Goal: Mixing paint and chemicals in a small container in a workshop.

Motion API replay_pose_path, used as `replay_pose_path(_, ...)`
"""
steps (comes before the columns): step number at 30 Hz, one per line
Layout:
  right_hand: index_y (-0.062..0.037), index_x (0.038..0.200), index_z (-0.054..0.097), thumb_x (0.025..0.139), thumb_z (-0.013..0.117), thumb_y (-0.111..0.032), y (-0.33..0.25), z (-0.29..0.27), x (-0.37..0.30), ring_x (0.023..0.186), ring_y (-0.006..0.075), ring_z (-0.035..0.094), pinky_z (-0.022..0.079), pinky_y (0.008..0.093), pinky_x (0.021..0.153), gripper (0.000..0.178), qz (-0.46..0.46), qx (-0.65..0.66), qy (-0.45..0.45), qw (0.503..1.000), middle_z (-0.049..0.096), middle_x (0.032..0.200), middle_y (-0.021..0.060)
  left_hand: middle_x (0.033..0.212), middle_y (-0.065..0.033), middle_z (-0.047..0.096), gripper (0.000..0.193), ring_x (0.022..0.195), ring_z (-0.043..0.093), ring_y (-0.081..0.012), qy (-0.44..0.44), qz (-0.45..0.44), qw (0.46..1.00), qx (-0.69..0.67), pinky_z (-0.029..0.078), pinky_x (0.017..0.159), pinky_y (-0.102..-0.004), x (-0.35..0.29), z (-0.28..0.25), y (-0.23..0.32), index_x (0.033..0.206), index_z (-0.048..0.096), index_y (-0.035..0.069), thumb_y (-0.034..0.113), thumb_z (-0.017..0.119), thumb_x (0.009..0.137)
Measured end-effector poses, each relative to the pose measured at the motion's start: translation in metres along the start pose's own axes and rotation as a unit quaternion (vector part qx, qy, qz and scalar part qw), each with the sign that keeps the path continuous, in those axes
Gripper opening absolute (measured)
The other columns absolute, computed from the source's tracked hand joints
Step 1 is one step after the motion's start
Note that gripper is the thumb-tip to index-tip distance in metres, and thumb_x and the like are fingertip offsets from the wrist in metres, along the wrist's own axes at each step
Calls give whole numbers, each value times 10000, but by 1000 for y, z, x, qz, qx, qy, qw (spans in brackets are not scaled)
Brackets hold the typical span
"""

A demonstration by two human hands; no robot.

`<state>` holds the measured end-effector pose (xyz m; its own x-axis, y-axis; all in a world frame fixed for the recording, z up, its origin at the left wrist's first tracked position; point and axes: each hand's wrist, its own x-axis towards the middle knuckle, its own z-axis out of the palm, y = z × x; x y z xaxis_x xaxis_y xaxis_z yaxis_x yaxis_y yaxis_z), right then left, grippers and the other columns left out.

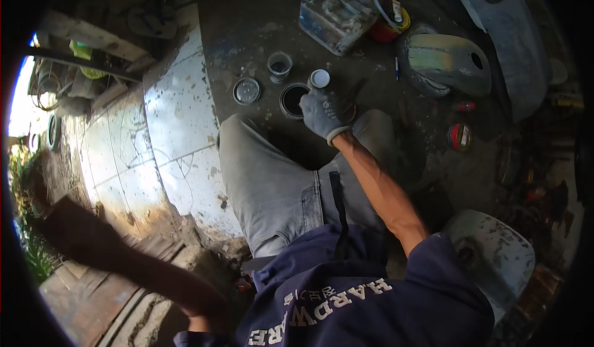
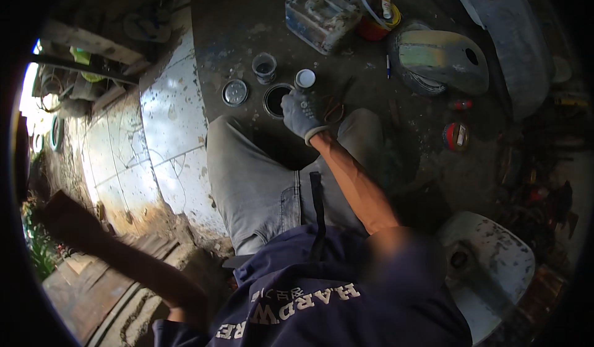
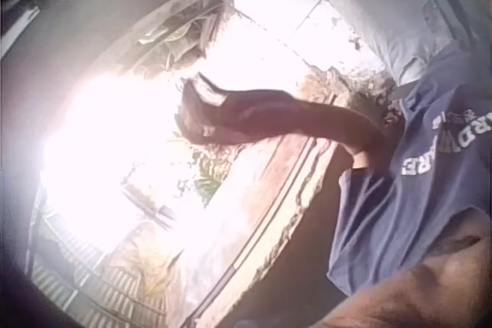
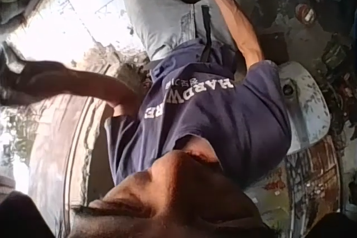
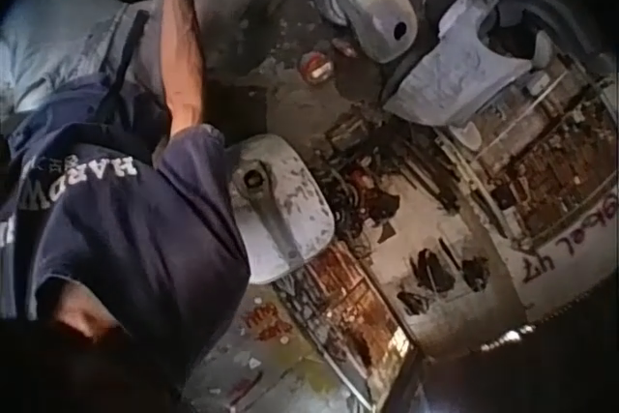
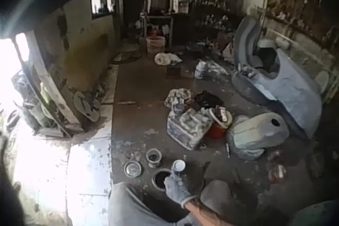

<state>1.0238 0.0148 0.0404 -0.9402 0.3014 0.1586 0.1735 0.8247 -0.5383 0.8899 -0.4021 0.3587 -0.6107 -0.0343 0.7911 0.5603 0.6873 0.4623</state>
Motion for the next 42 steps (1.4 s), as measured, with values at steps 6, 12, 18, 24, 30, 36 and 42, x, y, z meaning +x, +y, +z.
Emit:
replay_pose_path(6, -128, 864, 677, 883, 655, -180, 38, -18, 9, 836, 314, 662, 493, 461, 762, 60, -50, -108, 37, 992, 661, 900, 86, 1418, -177, 572, 918, 1150, 683, -304, -542, -274, 765, -214, 605, 930, -387, -271, 241, 29, 1549, 375, 83, -35, 853, 774)
replay_pose_path(12, -95, 846, 675, 922, 648, -174, 2, -17, -17, 854, 349, 667, 497, 497, 787, 113, -22, -116, -61, 991, 673, 857, 128, 1448, -240, 562, 1141, 1248, 625, -402, -611, -198, 753, -145, 547, 998, -484, -362, 324, 15, 1526, 374, -4, 210, 994, 593)
replay_pose_path(18, -96, 869, 665, 943, 649, -190, 37, -18, -5, 829, 373, 664, 510, 495, 733, 121, 30, -40, 55, 997, 679, 902, 130, 1461, -214, 563, 1117, 1356, 541, -409, -490, -133, 831, -225, 471, 1082, -500, -358, 339, 62, 1494, 427, 9, 313, 990, 578)
replay_pose_path(24, -68, 959, 703, 957, 658, -165, 22, -13, -19, 905, 389, 687, 543, 479, 771, 107, 76, 51, -16, 996, 697, 968, 170, 1350, -208, 644, 1020, 1299, 589, -411, -489, -157, 828, -228, 491, 1076, -482, -345, 331, 60, 1453, 471, 10, 305, 966, 611)
replay_pose_path(30, -72, 983, 712, 968, 657, -181, 22, -15, -16, 897, 380, 691, 558, 464, 758, 123, 105, 28, 52, 993, 706, 981, 155, 1426, -206, 583, 954, 1352, 538, -400, -485, -125, 846, -180, 461, 1112, -484, -336, 327, 70, 1436, 493, 5, 292, 939, 643)
replay_pose_path(36, -94, 896, 650, 949, 669, -201, 10, -17, -10, 827, 373, 667, 519, 504, 718, 121, 58, 75, 114, 989, 654, 866, 122, 1460, -222, 534, 908, 1391, 470, -423, -440, -42, 884, -151, 386, 1170, -527, -343, 329, 68, 1449, 481, -3, 261, 903, 690)
replay_pose_path(42, -91, 1036, 731, 979, 641, -171, 9, -24, -27, 908, 355, 702, 554, 469, 762, 134, 76, -38, 12, 996, 712, 992, 126, 1460, -246, 514, 903, 1380, 450, -464, -408, -22, 900, -153, 367, 1168, -557, -346, 322, 60, 1459, 474, -13, 260, 895, 708)
